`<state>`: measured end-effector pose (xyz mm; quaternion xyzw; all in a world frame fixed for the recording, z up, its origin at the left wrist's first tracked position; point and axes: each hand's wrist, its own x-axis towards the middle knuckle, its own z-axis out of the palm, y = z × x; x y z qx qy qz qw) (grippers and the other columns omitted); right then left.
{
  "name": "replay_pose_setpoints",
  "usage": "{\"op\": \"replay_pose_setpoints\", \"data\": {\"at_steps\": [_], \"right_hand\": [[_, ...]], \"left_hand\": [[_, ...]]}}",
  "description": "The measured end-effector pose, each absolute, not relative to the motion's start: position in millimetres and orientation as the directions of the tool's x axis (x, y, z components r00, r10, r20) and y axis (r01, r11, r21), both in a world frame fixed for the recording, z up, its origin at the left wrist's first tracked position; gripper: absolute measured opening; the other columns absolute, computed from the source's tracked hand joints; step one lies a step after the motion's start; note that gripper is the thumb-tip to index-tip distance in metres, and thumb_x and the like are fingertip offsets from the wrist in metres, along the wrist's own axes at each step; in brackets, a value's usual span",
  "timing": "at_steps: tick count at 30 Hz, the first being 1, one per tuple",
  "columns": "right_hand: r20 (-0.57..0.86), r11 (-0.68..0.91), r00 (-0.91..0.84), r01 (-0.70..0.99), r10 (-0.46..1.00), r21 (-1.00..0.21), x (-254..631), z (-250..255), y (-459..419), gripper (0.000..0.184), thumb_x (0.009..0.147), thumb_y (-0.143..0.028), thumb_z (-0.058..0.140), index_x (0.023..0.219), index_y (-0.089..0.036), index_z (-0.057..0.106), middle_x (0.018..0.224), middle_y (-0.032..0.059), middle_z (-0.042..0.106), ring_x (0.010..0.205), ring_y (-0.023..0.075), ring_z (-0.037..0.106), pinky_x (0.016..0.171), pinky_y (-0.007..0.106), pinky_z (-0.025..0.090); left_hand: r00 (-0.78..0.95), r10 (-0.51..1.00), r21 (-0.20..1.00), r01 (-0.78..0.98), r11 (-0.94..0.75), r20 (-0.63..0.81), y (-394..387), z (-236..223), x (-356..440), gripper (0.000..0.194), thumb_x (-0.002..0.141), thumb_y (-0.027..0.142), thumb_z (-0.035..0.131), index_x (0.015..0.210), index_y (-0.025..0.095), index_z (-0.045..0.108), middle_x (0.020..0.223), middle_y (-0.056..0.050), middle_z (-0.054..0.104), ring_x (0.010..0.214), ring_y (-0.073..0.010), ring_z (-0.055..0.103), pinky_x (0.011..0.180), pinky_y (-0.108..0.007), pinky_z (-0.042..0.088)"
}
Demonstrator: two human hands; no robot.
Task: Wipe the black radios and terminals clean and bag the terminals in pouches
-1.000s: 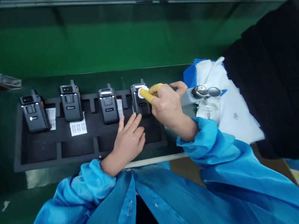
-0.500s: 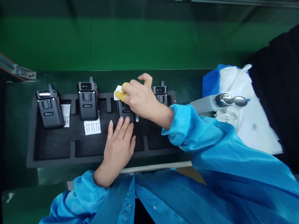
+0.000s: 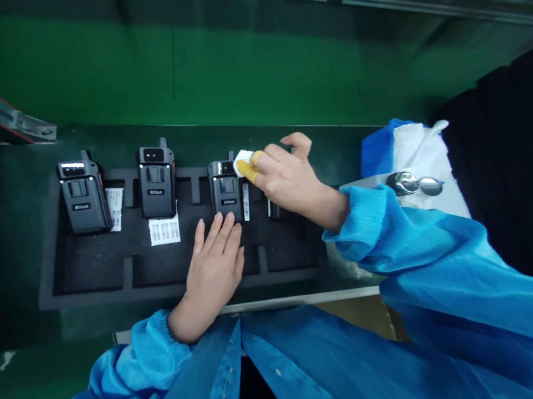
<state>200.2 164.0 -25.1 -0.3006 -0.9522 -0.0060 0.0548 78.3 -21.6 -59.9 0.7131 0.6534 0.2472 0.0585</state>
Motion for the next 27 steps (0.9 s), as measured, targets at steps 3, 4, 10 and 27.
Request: {"op": "replay_pose_setpoints", "data": {"at_steps": [3, 4, 10, 27], "right_hand": [[0.2, 0.788, -0.781, 0.612, 0.592, 0.059, 204.0, -31.1, 167.0, 0.041, 0.1, -0.022, 0.031, 0.082, -0.025, 0.068, 0.083, 0.0012, 0.058, 0.089, 0.0161, 0.046, 0.094, 0.042, 0.023], [0.23, 0.791, -0.784, 0.606, 0.577, 0.081, 201.1, -32.6, 165.9, 0.042, 0.101, -0.022, 0.03, 0.087, -0.025, 0.069, 0.086, 0.0011, 0.06, 0.089, 0.0159, 0.046, 0.093, 0.042, 0.022], [0.192, 0.841, -0.85, 0.519, 0.49, 0.152, 164.7, -31.4, 149.7, 0.042, 0.101, -0.019, 0.028, 0.095, -0.027, 0.069, 0.09, 0.0001, 0.062, 0.09, 0.015, 0.047, 0.093, 0.04, 0.023], [0.071, 0.866, -0.864, 0.499, 0.499, -0.015, 163.3, -22.9, 152.8, 0.046, 0.102, -0.025, 0.025, 0.093, -0.026, 0.07, 0.088, 0.0027, 0.057, 0.094, 0.0175, 0.045, 0.095, 0.047, 0.024]], "left_hand": [[0.032, 0.958, 0.394, 0.907, -0.147, 0.285, -21.2, -59.9, 78.6, 0.035, 0.094, 0.017, 0.046, 0.125, 0.01, 0.061, 0.136, -0.017, 0.06, 0.133, -0.031, 0.052, 0.115, -0.057, 0.035], [0.034, 0.958, 0.395, 0.906, -0.149, 0.284, -21.2, -59.9, 78.6, 0.035, 0.094, 0.017, 0.047, 0.125, 0.01, 0.061, 0.136, -0.017, 0.059, 0.133, -0.0311, 0.051, 0.116, -0.057, 0.035], [0.026, 0.962, 0.401, 0.906, -0.138, 0.272, -21.5, -58.7, 78.4, 0.034, 0.094, 0.017, 0.047, 0.124, 0.011, 0.062, 0.136, -0.017, 0.06, 0.133, -0.0312, 0.051, 0.116, -0.058, 0.034], [0.046, 0.951, 0.358, 0.92, -0.159, 0.305, -19.9, -56.6, 78.1, 0.03, 0.094, 0.016, 0.048, 0.119, 0.009, 0.063, 0.133, -0.017, 0.062, 0.129, -0.0316, 0.055, 0.113, -0.056, 0.039]]}}
